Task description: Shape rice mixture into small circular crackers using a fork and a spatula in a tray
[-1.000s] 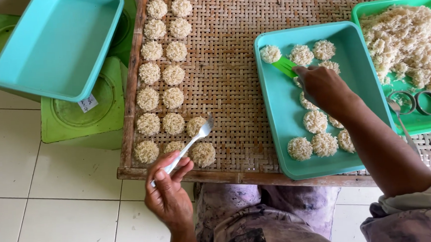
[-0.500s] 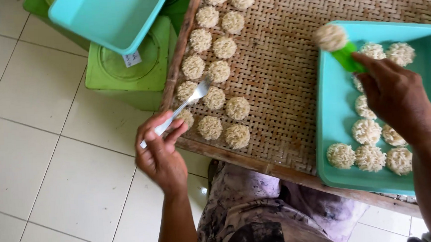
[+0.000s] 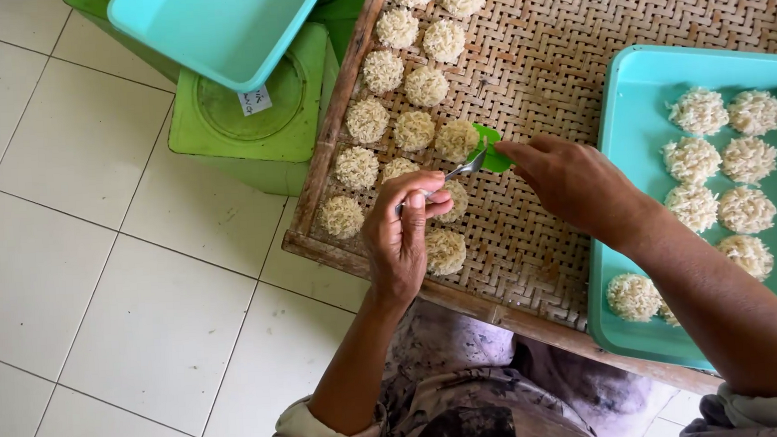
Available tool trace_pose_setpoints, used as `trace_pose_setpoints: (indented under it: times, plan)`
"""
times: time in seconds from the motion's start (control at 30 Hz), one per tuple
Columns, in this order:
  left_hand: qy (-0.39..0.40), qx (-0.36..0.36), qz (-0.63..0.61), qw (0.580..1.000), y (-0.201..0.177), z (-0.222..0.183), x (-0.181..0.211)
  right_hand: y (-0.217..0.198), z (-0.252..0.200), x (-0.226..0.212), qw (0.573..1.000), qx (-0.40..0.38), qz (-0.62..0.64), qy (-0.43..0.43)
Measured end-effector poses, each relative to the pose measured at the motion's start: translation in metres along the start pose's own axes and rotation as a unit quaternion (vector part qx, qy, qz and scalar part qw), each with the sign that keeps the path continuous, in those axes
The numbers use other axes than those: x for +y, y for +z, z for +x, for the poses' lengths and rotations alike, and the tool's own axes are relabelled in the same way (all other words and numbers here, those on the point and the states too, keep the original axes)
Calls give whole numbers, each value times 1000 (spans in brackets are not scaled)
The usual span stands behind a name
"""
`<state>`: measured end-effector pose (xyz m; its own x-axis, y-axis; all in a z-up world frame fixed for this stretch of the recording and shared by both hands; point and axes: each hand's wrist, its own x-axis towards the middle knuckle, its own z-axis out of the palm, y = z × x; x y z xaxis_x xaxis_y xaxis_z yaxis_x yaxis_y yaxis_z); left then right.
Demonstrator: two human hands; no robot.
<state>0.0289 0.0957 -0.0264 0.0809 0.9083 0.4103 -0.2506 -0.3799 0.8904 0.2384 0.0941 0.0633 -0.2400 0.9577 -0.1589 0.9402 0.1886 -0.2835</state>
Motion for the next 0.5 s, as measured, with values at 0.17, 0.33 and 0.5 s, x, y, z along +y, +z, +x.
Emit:
trace_pose_setpoints:
  times: [0.17, 0.33, 0.5]
  plan:
    - [3, -11, 50, 999, -4, 2, -3, 7, 10, 15, 998, -28, -60, 16]
    - [24, -32, 64, 997, -6, 4, -1, 10, 4, 40, 991, 6, -128, -44]
    - [-50, -30, -25, 998, -12, 2, 2, -24, -14, 27, 971, -16, -236, 29]
